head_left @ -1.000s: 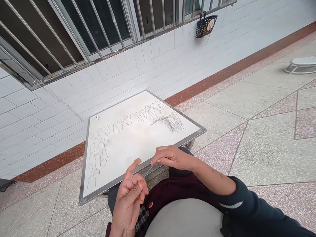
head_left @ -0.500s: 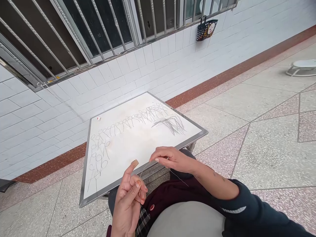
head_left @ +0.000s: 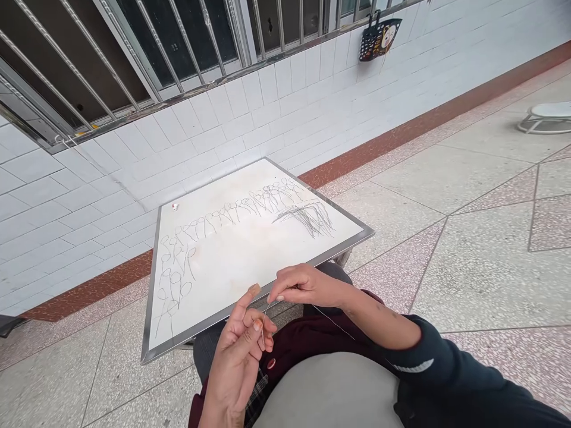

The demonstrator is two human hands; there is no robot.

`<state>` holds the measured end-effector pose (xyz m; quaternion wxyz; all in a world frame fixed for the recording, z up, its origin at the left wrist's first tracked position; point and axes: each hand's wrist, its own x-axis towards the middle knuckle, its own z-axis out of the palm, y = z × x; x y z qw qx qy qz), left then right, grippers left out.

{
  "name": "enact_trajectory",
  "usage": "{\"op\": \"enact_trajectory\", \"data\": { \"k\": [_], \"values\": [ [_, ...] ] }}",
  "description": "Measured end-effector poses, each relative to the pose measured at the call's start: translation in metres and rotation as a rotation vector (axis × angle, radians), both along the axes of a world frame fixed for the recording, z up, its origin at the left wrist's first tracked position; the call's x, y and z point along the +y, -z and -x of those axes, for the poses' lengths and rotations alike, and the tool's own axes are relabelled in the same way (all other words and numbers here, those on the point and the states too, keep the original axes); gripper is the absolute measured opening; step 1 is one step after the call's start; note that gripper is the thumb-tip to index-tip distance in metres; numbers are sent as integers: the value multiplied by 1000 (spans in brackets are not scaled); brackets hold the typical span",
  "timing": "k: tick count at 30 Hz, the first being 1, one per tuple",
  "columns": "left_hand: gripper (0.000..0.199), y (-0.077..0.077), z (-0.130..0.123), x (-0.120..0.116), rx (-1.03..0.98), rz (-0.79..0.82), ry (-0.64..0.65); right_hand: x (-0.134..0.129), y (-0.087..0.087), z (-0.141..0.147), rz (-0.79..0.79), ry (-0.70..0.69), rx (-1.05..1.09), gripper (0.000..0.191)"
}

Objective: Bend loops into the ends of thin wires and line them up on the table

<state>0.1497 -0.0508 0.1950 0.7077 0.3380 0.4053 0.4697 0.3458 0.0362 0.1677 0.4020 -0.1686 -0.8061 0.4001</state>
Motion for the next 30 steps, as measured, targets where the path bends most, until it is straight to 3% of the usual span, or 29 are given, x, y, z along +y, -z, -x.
{"op": "enact_trajectory", "data": {
  "k": [9,19,24,30],
  "values": [
    [61,9,-3,1,-68,64,84,-1,-2,-9,-41,-89,-99,30],
    [58,10,-1,-3,-108,85,35,-1,-2,-9,-58,-104,-91,28],
    [60,6,1,-3,30,53,64,1,-1,-13,-45,-40,-80,25],
    [63,9,4,-3,117,56,138,2,-2,-18,-50,-128,-169,26]
  ]
}}
